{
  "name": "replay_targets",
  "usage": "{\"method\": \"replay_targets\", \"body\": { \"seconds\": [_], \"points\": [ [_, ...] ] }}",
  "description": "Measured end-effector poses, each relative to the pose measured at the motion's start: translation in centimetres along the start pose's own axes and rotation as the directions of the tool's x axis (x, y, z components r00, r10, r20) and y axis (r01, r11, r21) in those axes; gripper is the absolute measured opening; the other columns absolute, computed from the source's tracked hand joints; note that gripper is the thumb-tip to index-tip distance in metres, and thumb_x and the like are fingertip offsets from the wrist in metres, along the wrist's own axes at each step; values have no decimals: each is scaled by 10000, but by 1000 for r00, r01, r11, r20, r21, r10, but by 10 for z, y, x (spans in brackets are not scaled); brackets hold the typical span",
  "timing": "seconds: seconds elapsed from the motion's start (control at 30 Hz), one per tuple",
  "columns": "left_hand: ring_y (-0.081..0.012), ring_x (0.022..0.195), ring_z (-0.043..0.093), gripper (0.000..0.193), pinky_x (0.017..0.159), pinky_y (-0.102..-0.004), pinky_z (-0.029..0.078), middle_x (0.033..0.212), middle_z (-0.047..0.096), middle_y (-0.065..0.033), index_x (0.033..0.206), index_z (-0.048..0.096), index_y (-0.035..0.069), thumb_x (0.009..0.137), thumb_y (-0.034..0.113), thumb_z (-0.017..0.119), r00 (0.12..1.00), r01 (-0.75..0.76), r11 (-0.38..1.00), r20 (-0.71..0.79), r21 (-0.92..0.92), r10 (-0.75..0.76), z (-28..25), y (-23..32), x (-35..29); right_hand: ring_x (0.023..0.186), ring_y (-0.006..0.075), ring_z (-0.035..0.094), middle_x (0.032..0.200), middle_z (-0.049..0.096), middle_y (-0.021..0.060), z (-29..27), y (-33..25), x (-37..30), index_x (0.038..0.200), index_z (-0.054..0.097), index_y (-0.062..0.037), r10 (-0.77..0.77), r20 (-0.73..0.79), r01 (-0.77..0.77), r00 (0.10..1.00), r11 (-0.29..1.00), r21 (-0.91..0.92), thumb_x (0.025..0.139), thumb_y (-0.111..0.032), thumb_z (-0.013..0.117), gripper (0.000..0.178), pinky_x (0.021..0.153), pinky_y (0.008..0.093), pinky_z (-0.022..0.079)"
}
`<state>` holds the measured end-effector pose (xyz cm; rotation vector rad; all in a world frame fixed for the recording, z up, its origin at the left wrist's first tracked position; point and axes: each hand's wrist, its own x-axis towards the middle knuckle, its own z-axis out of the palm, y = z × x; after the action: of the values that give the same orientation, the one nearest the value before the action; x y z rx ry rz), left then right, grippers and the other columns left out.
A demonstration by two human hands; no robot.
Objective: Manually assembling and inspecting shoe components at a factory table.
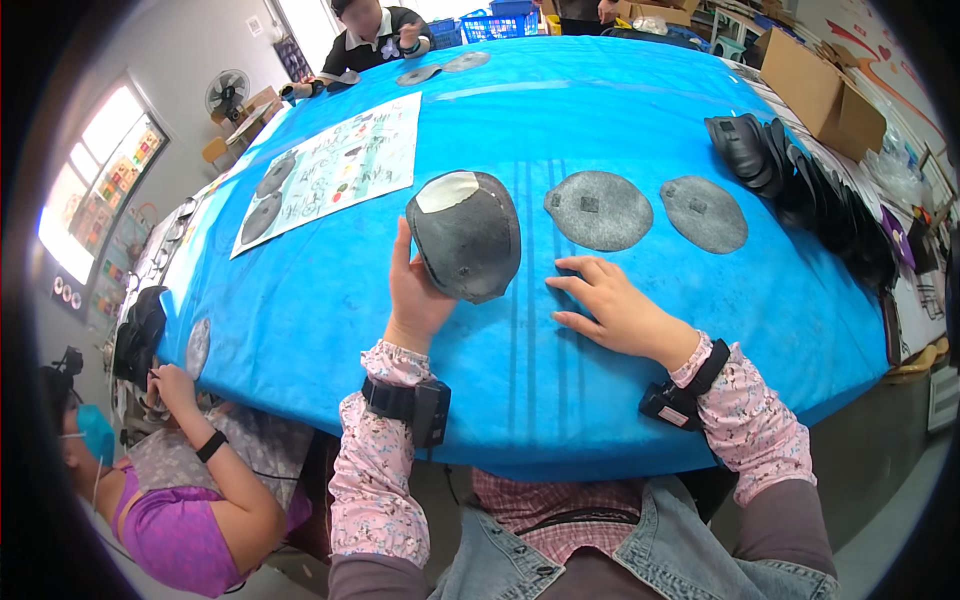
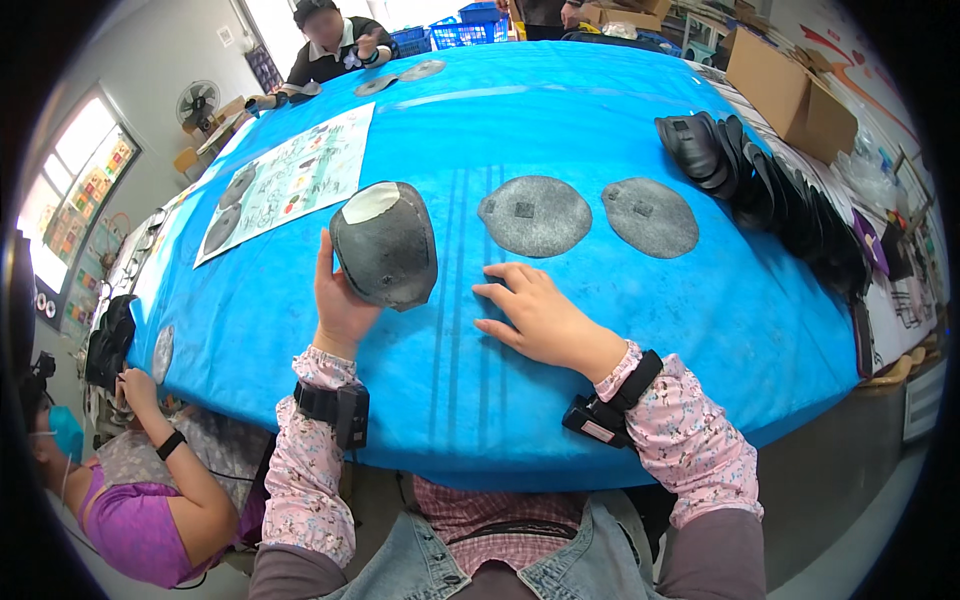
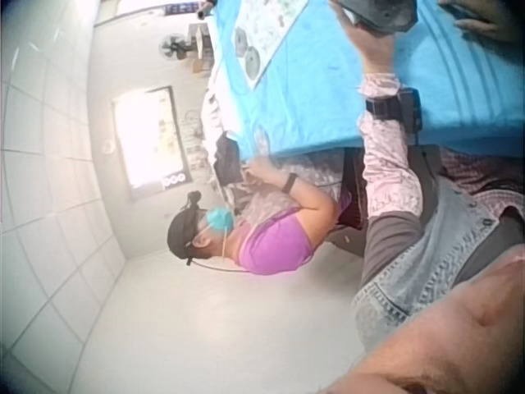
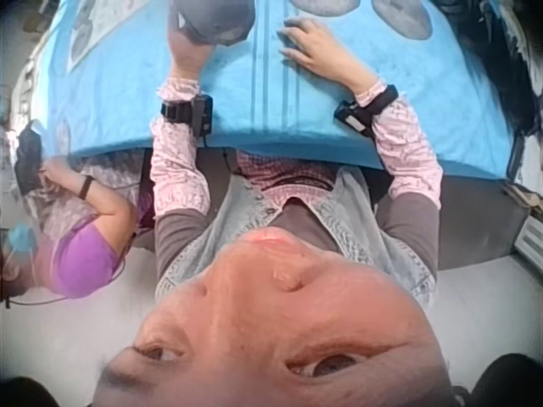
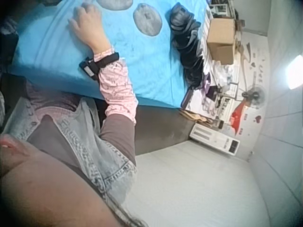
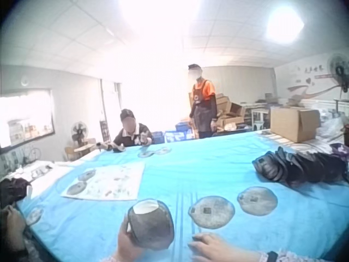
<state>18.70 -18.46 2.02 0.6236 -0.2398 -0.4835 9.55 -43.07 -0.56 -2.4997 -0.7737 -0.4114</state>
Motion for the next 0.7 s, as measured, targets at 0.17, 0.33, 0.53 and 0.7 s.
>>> {"method": "replay_targets", "body": {
  "seconds": [0.17, 0.33, 0.53, 0.7],
  "points": [
    [-325, 1243, 417, 665, 1036, -495, 328, 1359, 428, -160, 1344, 398, 44, 911, 548, 407, 999, 18, 1000, 46, -26, -16, -1, 1, 0, 1140, 348, 444, 1228, 465, 198, 0, 0, 0, 1155, 538, -13, -18, -26, 18, 1000, 1000, 3, 883, -297, 572, 395, 969, 429, 359],
    [-323, 1241, 419, 676, 1036, -494, 331, 1357, 428, -162, 1342, 399, 43, 906, 559, 411, 1000, -1, 1000, 9, 1, 1, 2, 0, 1, 1148, 345, 439, 1236, 461, 200, -1, 1, 0, 1157, 536, -8, -13, -18, 13, 1000, 1000, 1, 887, -301, 565, 399, 972, 429, 357],
    [-320, 1239, 422, 670, 1034, -494, 333, 1352, 435, -160, 1337, 405, 42, 905, 554, 418, 1000, 4, 1000, 24, -3, -4, 0, 1, -2, 1157, 347, 431, 1247, 452, 198, -2, -1, 0, 1158, 534, -9, -10, -8, 10, 1000, 1000, 16, 884, -297, 568, 399, 974, 432, 354],
    [-342, 1245, 412, 683, 1040, -512, 321, 1369, 412, -173, 1362, 368, 37, 914, 552, 386, 999, 9, 1000, -49, -9, -10, 2, -6, 2, 1163, 307, 455, 1240, 479, 170, -20, -13, 0, 1236, 495, -42, 92, 86, -118, 992, 921, 372, 928, -365, 490, 446, 981, 407, 356]
  ]
}}
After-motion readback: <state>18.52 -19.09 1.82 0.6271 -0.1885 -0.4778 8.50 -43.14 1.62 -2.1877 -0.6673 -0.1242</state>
